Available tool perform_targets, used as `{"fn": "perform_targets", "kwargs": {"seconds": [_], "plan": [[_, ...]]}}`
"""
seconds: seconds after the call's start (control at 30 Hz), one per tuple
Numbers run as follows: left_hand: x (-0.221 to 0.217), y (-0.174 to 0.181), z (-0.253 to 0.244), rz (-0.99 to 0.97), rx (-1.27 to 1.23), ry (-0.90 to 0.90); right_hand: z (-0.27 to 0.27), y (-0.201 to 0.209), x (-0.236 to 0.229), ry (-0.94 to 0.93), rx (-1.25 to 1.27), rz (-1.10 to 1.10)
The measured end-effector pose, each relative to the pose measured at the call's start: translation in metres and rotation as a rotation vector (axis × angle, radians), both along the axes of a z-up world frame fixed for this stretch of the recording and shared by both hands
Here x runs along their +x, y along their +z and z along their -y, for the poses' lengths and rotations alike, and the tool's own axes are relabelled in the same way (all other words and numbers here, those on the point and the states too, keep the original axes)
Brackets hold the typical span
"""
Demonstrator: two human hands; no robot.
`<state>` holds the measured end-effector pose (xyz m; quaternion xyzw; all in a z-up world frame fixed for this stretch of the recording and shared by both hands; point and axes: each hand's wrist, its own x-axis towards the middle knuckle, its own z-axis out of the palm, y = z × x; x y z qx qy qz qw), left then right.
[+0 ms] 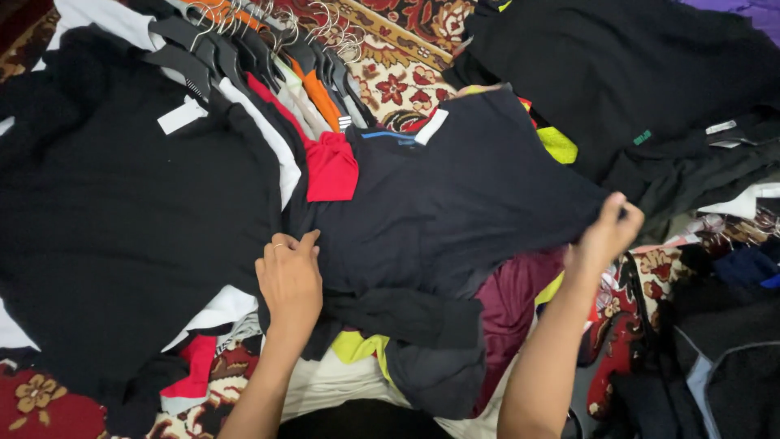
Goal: The person sorts through a large pile of clothes on the floor, picking up shirts one by one, smoothing them out, and placing them into different stacks.
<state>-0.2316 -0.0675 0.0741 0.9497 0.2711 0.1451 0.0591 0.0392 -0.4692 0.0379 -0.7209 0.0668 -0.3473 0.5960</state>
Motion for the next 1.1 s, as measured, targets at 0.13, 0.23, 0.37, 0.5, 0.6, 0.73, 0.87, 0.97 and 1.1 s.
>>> {"fn": "perform_targets", "kwargs": {"seconds": [0.13, 0.23, 0.37, 0.5, 0.6, 0.73, 0.87, 0.97, 1.1], "plan": [[0.006, 0.005, 0.004, 0.031, -0.069, -0.084, 0.05, -0.013, -0.015, -0.11, -0.071, 0.077], [0.015, 0.008, 0.014, 0.024, -0.026, -0.11, 0.087, -0.028, -0.033, -0.202, -0.36, 0.079], [0.029, -0.012, 0.012, 0.03, -0.048, -0.086, 0.061, 0.004, -0.069, -0.209, -0.738, -0.566], [0.035, -0.016, 0.016, -0.022, 0.044, -0.034, 0.044, 0.03, -0.09, -0.035, -0.797, -1.049], [0.038, -0.019, 0.014, -0.007, 0.077, -0.006, 0.041, 0.037, -0.093, -0.002, -0.818, -1.076], [0.034, -0.029, 0.004, 0.004, 0.239, 0.049, 0.033, 0.053, -0.1, 0.074, -0.83, -1.104], [0.039, -0.022, 0.005, -0.026, 0.148, -0.059, 0.048, 0.045, -0.097, 0.139, -0.807, -1.101], [0.035, -0.004, 0.015, 0.008, 0.059, -0.076, 0.055, 0.041, -0.106, 0.148, -0.518, -0.835], [0.031, 0.024, 0.029, 0.01, -0.156, -0.142, 0.093, 0.003, -0.099, 0.129, 0.301, -0.331]]}}
